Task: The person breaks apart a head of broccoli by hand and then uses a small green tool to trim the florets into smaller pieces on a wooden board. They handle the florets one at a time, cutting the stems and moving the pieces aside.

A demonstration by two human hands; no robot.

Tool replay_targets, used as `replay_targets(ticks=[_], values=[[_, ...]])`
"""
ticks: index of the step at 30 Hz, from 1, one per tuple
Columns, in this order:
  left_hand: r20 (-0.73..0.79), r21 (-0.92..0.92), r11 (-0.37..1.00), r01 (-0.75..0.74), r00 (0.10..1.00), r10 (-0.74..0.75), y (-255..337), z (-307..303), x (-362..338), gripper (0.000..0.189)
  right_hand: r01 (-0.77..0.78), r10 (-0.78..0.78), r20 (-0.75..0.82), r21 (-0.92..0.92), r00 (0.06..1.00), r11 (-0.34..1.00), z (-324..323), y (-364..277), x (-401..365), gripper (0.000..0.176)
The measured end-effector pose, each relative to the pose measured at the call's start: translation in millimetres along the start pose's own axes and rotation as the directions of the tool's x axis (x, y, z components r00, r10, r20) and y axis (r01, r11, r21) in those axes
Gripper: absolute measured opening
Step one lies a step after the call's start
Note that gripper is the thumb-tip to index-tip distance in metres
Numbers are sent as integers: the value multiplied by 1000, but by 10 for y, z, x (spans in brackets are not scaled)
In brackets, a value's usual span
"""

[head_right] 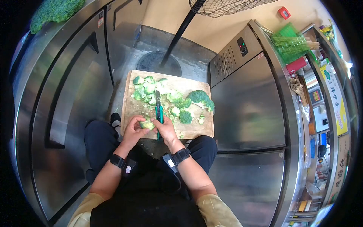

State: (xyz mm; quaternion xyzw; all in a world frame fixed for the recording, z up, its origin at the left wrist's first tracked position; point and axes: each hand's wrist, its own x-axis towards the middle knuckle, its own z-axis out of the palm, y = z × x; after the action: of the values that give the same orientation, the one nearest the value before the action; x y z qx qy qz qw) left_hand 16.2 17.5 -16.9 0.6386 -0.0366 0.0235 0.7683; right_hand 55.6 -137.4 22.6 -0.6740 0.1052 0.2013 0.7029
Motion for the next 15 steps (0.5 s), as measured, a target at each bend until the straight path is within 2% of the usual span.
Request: replay_targets(ticks=[1, 3, 6, 9, 10, 13, 15], values=[[27, -161, 979, 123, 992, -120, -9, -21, 12, 26, 7, -7, -2, -2, 1000, 1000, -22, -16, 9, 19], [135, -452, 818, 356, 934, -331, -27, -69, 35, 23, 20, -20, -6, -9, 1000, 1000, -55, -52, 16, 19], [87, -470, 815, 339, 936, -340, 14, -55, 13, 26, 90, -87, 76, -44, 993, 995, -54, -98, 16, 25], [201, -499, 770, 398, 917, -344, -44, -56, 8, 32, 203, -177, 135, -213, 975, 956, -47, -126, 36, 29], [172, -485, 779, 398, 917, -361, -83, -67, 11, 34, 248, -211, 157, -280, 965, 927, -41, -123, 44, 30], [82, -433, 811, 394, 913, -400, -111, -81, 22, 36, 284, -246, 196, -202, 949, 937, 8, -97, 36, 30], [18, -390, 838, 382, 913, -408, -62, -63, 21, 37, 337, -293, 206, -228, 934, 914, 34, -87, 14, 29]])
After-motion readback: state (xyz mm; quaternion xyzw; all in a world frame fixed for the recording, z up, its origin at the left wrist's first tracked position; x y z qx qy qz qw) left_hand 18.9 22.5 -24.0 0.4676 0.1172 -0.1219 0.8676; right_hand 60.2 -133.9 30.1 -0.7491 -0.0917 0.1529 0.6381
